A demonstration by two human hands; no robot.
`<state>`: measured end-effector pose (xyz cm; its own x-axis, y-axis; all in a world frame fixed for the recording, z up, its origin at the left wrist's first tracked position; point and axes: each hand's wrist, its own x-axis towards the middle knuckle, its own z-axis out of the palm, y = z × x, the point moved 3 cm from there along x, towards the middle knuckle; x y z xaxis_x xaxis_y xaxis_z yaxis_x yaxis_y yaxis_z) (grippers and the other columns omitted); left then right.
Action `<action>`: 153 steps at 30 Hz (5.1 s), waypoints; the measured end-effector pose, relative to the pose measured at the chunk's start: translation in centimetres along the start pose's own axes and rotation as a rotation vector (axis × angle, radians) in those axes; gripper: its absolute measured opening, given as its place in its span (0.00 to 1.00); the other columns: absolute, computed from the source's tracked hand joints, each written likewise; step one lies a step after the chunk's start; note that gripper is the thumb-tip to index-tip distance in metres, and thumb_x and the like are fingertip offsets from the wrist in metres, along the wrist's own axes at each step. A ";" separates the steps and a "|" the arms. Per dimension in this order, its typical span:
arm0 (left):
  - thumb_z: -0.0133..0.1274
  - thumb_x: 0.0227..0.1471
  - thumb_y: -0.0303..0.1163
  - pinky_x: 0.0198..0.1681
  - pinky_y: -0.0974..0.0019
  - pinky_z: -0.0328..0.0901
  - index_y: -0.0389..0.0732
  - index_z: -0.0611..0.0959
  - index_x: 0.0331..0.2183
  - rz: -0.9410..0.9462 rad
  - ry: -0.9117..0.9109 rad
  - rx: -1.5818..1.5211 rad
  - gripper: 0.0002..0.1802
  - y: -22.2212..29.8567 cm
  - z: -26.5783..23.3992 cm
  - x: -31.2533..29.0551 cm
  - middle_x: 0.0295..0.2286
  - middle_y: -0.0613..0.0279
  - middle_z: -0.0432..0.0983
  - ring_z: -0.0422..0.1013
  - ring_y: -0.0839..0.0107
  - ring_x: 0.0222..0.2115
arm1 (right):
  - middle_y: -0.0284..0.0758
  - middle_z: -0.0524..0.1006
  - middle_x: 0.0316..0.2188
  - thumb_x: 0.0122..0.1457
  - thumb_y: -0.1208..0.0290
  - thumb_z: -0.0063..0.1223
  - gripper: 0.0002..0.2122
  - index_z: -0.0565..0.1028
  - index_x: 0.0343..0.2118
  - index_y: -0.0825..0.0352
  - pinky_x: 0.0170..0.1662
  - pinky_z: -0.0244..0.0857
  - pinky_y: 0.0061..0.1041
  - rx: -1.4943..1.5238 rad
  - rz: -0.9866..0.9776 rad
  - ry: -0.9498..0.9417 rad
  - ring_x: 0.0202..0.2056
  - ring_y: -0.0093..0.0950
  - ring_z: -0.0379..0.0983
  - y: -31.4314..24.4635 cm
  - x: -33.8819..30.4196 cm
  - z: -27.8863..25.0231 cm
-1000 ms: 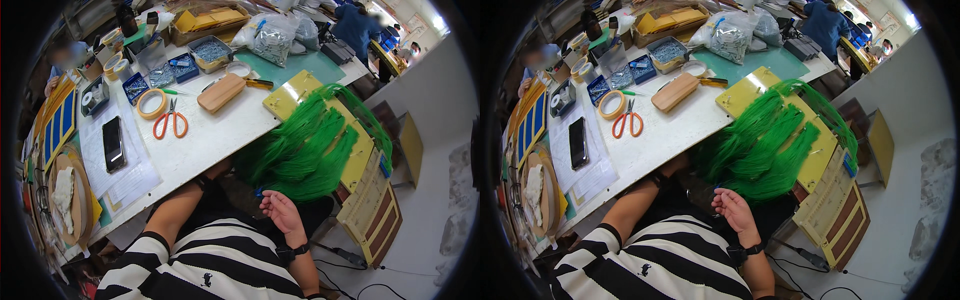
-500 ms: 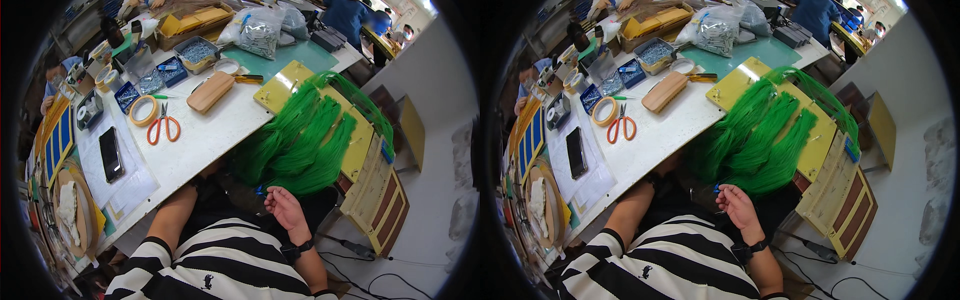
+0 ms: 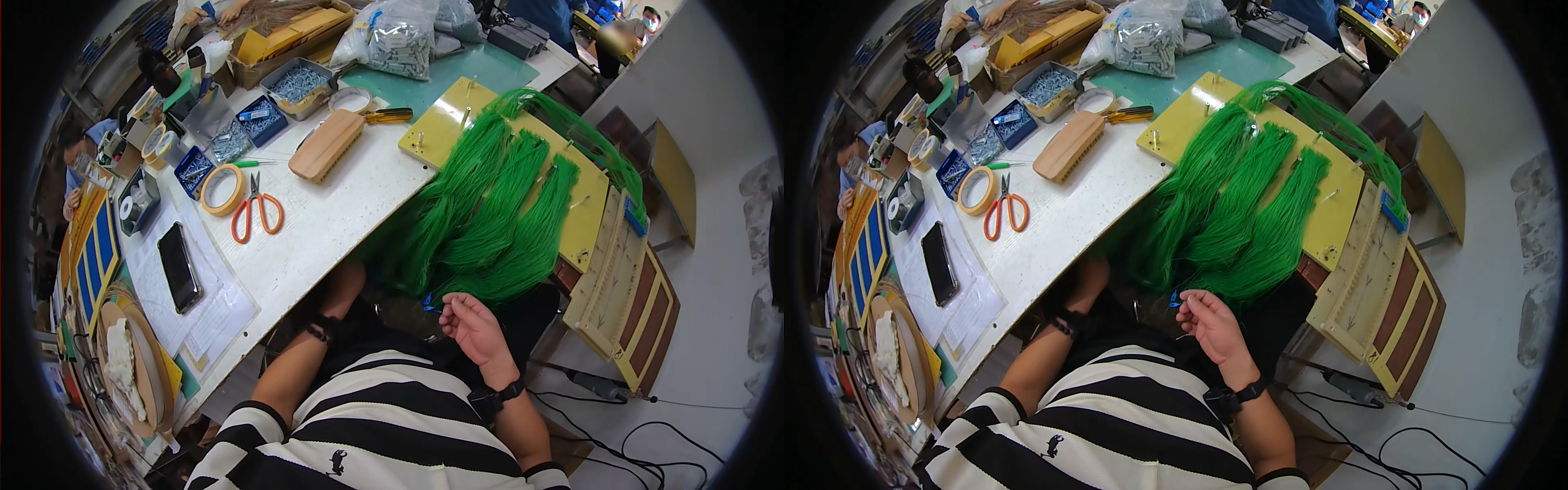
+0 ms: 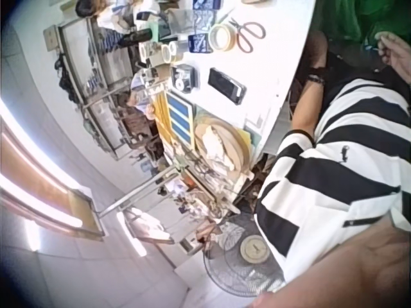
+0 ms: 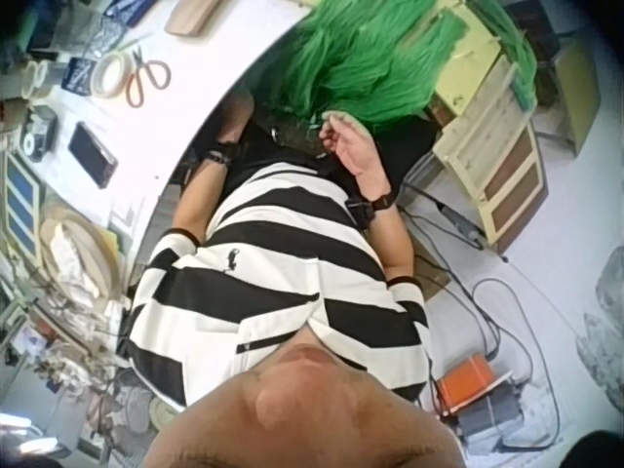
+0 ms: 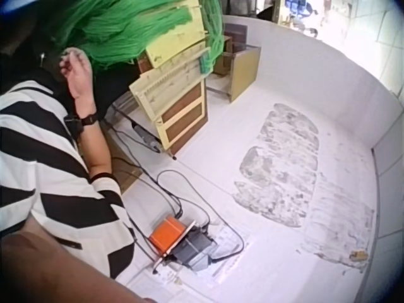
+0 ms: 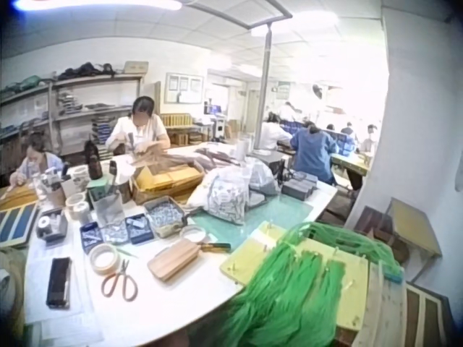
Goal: The recorder uses a comb and a specialized jig to organize and process long green synthetic fiber strands, likely for hair or industrial use.
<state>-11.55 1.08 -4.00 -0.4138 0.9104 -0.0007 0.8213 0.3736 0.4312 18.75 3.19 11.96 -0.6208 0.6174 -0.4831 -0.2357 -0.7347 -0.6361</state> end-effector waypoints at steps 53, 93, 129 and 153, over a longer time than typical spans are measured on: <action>0.63 0.50 0.30 0.56 0.53 0.62 0.39 0.69 0.56 1.375 0.012 -0.839 0.33 33.5 -38.8 -4.8 0.55 0.43 0.64 0.65 0.47 0.54 | 0.36 0.69 0.34 0.64 0.67 0.45 0.17 0.65 0.52 0.70 0.44 0.63 0.27 -0.755 -1.322 0.345 0.37 0.25 0.67 -23.7 -22.9 14.6; 0.52 0.59 0.45 0.28 0.48 0.65 0.32 0.71 0.30 1.413 -0.074 -0.532 0.22 52.2 -44.1 1.0 0.19 0.44 0.74 0.74 0.44 0.25 | 0.33 0.77 0.32 0.68 0.41 0.26 0.31 0.66 0.55 0.67 0.31 0.71 0.21 -0.514 -0.986 -0.099 0.30 0.22 0.76 -41.3 -22.5 16.7; 0.45 0.63 0.51 0.39 0.62 0.66 0.35 0.82 0.40 0.778 -0.662 -0.259 0.27 39.4 -13.6 36.4 0.31 0.60 0.78 0.70 0.70 0.32 | 0.45 0.75 0.43 0.66 0.72 0.45 0.11 0.71 0.46 0.71 0.46 0.66 0.32 -0.378 -0.451 0.184 0.41 0.33 0.72 -22.1 -23.0 0.3; 0.44 0.63 0.47 0.35 0.59 0.63 0.39 0.81 0.25 0.257 -0.712 -0.344 0.24 38.7 -9.5 41.4 0.23 0.63 0.77 0.67 0.66 0.27 | 0.40 0.72 0.32 0.49 0.78 0.63 0.10 0.74 0.34 0.65 0.44 0.65 0.38 -1.777 -0.543 0.784 0.40 0.42 0.69 -38.9 -6.5 -15.5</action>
<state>-0.63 51.52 21.20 0.2122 0.8979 -0.3856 0.6428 0.1690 0.7472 43.51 32.13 30.55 -0.2405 0.9617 0.1313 0.9107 0.2704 -0.3124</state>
